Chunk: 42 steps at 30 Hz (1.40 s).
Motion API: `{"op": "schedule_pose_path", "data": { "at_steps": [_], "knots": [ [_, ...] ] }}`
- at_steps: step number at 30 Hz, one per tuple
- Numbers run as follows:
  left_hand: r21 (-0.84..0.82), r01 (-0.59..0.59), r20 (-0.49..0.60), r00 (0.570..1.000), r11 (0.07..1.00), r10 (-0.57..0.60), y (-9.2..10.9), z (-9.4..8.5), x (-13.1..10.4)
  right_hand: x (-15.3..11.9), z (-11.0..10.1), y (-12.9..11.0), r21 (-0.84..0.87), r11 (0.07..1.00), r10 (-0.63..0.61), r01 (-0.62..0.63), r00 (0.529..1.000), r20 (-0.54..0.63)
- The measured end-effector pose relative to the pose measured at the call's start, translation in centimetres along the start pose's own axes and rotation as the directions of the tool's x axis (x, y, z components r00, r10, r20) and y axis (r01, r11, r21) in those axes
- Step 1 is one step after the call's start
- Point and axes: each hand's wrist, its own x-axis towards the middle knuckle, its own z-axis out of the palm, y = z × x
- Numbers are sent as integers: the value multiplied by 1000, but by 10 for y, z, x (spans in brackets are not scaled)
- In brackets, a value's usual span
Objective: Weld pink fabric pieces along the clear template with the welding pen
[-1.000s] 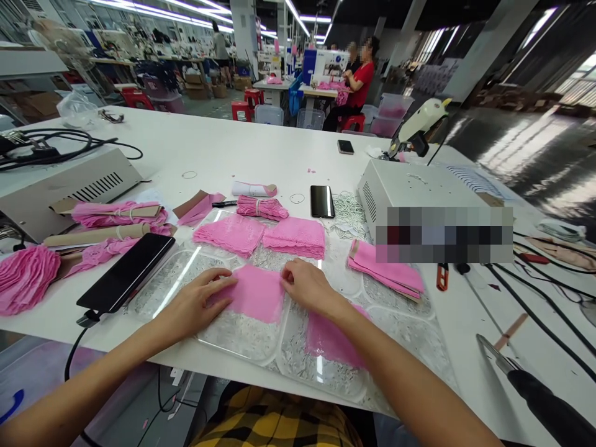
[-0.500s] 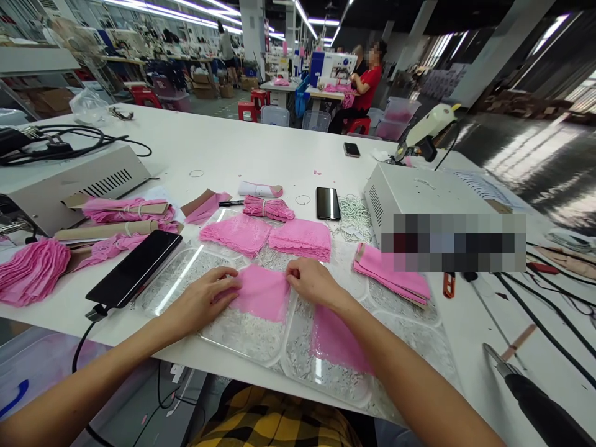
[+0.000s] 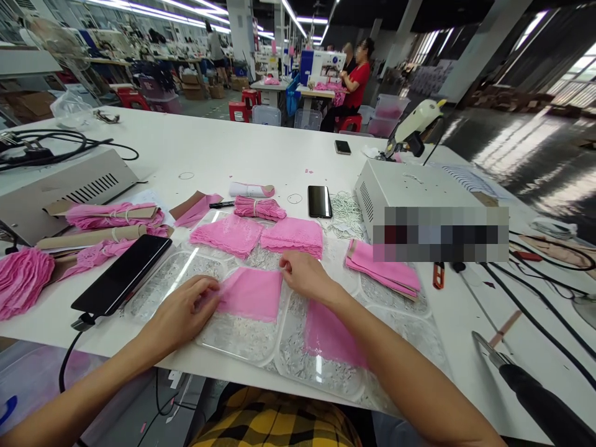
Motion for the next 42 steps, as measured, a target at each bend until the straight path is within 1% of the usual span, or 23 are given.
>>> {"op": "schedule_pose_path", "data": {
  "at_steps": [1,2,3,5,6,7,8,10,12,14,16,18,21,22,25,27,28,29,30,32,34,37,42],
  "knots": [
    [4,-31,-31,999,999,32,1,0,0,-4,2,-2,3,1000,-24,24,1000,7],
    [8,-95,-56,994,995,95,1,1,0,-9,4,-4,7,998,-54,54,998,22],
    [15,-182,-70,981,983,182,2,2,1,-15,7,-5,10,996,-87,87,995,42],
    [52,-360,-46,931,932,362,3,4,4,-23,13,-6,7,990,-140,140,987,75],
    [87,-413,-19,909,907,416,2,6,6,-26,16,-6,3,988,-155,156,984,86],
    [137,-432,0,900,892,436,0,7,7,-28,18,-5,-3,986,-163,164,982,90],
    [194,-421,5,904,886,428,-3,8,8,-30,19,-5,-7,986,-164,166,982,91],
    [300,-349,-23,928,888,372,-11,8,7,-30,17,-4,-11,987,-158,160,983,89],
    [351,-297,-68,938,888,340,-18,7,6,-32,9,-4,-16,989,-145,147,986,86],
    [322,-323,-98,924,890,370,-18,6,4,-37,-3,-2,11,992,-124,124,991,38],
    [215,-402,-91,899,890,429,-8,8,3,-49,-16,4,77,991,-99,105,992,-76],
    [102,-493,-65,864,864,500,10,13,3,-67,-26,15,139,986,-64,94,976,-208],
    [7,-627,1,779,779,627,42,28,8,-104,-33,43,142,989,17,35,936,-351],
    [-6,-667,24,745,745,667,52,34,10,-118,-34,54,132,991,52,1,917,-395],
    [-7,-758,90,649,652,756,78,52,21,-158,-31,84,122,985,170,-124,835,-523],
    [5,-800,130,596,601,792,89,62,27,-183,-26,96,132,973,229,-187,807,-545],
    [15,-815,147,574,579,805,93,66,30,-193,-23,98,141,971,241,-196,807,-540],
    [29,-827,158,559,562,814,96,70,32,-202,-20,100,149,970,242,-191,817,-524],
    [47,-833,165,550,551,819,98,72,34,-209,-16,99,152,972,231,-178,833,-503],
    [91,-835,175,549,542,817,98,75,36,-219,-8,97,124,983,178,-136,867,-465],
    [134,-830,190,558,542,808,97,76,37,-223,-1,94,52,995,98,-83,880,-464],
    [177,-828,206,560,533,802,95,75,37,-225,7,95,-50,999,-20,-7,855,-518],
    [183,-828,174,558,530,811,95,72,35,-226,12,101,-127,991,-103,36,811,-576]
  ]
}}
